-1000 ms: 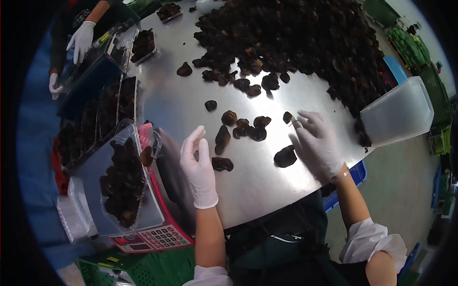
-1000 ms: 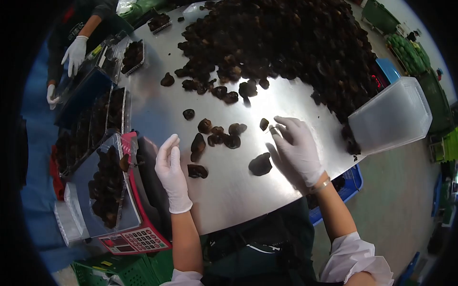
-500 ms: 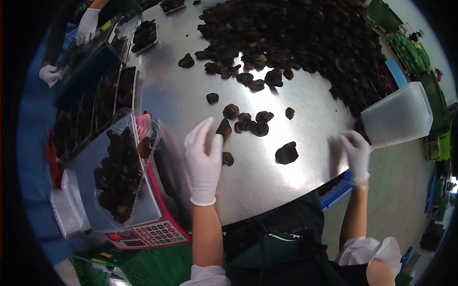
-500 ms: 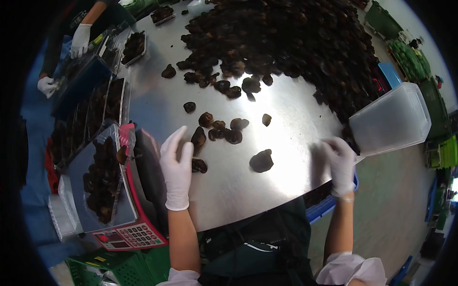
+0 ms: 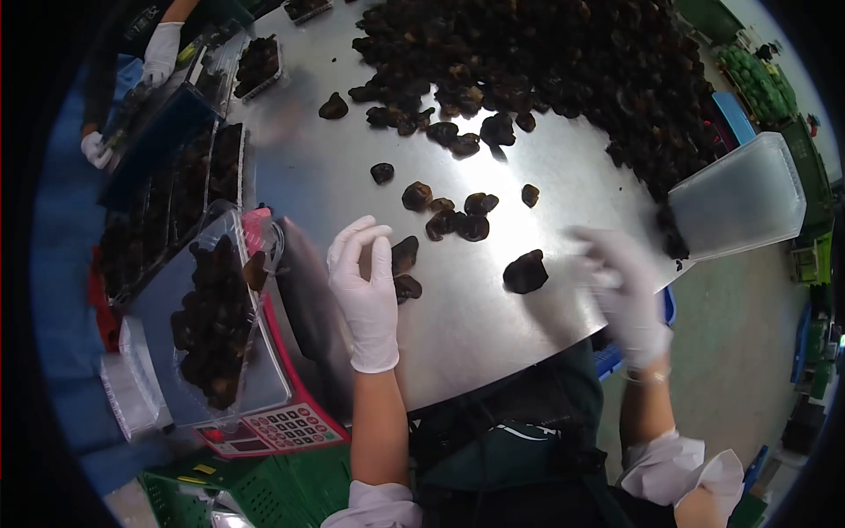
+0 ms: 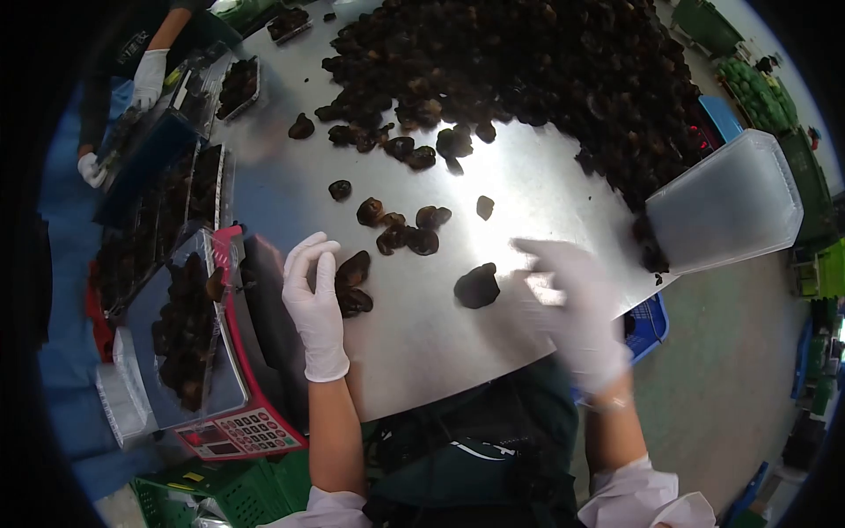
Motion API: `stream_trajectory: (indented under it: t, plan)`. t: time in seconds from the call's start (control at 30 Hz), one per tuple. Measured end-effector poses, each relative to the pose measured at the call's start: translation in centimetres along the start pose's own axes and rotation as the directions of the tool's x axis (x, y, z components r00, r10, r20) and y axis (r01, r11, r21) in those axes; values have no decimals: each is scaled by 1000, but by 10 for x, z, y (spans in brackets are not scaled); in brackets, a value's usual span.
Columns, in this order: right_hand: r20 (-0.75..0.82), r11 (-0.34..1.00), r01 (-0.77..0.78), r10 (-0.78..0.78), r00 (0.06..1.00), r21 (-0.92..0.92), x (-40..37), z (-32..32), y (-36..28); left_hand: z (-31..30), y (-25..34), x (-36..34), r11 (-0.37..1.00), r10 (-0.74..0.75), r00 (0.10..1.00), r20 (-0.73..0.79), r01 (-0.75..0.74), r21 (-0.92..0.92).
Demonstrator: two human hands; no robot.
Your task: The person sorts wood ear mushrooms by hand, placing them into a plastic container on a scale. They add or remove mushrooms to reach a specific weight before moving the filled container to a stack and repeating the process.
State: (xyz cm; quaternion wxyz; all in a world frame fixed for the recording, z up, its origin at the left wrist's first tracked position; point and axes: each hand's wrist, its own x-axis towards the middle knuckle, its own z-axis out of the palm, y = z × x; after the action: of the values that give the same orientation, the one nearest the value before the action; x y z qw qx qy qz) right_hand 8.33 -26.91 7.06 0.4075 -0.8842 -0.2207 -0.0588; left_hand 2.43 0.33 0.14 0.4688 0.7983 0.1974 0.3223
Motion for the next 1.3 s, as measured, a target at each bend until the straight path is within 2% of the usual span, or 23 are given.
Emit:
stream_trajectory:
  t: [0.03,0.07,0.1,0.2,0.3,0.33,0.4,0.47,0.53,0.57,0.63,0.67,0.73,0.77,0.8,0.93,1.0,1.07,1.13,1.17,1.23,1.27,1.3]
  plan:
    - [106,958,280,-272,956,-66,18,28,-8,-2,-3,1,999,35,999,-14,-35,9]
    - [204,888,443,-414,887,-127,35,52,-17,-4,-4,1,999,38,999,-17,-38,15]
    - [236,843,520,-482,844,-137,47,75,-20,-5,-5,1,999,-16,1000,-27,14,-49]
    - [259,717,592,-532,806,-369,73,123,-14,-7,-10,1,988,-81,995,-54,74,-136]
    - [239,710,656,-612,754,-254,81,120,-12,-9,-9,3,981,-104,991,-81,89,-171]
    - [244,706,662,-616,749,-250,86,115,-11,-9,-8,3,979,-113,990,-82,97,-181]
    - [243,827,560,-555,796,54,100,104,-8,-7,-8,5,979,-107,991,-84,91,-183]
    - [200,933,230,-291,936,278,110,109,-5,-6,-8,6,991,-57,996,-63,49,-125]
    - [395,985,139,-170,903,107,123,111,-2,-5,-9,6,988,-68,996,-56,59,-143]
    - [395,985,134,-165,904,106,125,115,-2,-5,-9,6,984,-77,996,-50,68,-162]
    - [531,941,318,-212,820,-116,128,125,-3,-6,-7,5,978,-101,993,-56,88,-188]
    - [531,941,317,-210,821,-118,131,124,-2,-6,-6,6,971,-125,990,-70,107,-216]
    - [622,990,142,-114,774,5,137,117,-6,-7,-6,5,967,-135,988,-70,116,-227]
    - [525,967,72,-194,828,245,136,124,14,-9,-6,5,964,-139,988,-69,120,-236]
    - [553,920,-163,-68,830,357,135,110,6,-9,-7,5,964,-139,988,-72,119,-237]
    - [222,792,-166,39,974,587,111,41,8,-12,-6,4,960,-148,987,-62,128,-248]
    - [-101,875,-114,182,978,470,74,-6,10,-10,-2,5,953,-172,984,-50,153,-263]
    - [-421,903,-125,310,852,411,27,-40,33,-10,-2,5,943,-207,978,-7,198,-269]
    - [-601,934,-273,358,715,232,-22,-70,64,-9,-3,5,937,-218,976,19,215,-274]
    - [-610,932,-282,362,705,227,-36,-76,78,-5,-2,4,940,-203,978,40,206,-273]
    - [-600,925,-355,210,772,-133,-50,-74,77,-3,3,3,945,-187,979,83,202,-257]
    - [-540,918,-361,223,811,-164,-53,-68,76,-1,4,2,946,-179,978,103,200,-256]
    - [-459,956,-285,224,860,-68,-45,-54,62,0,5,1,955,-172,978,121,195,-222]
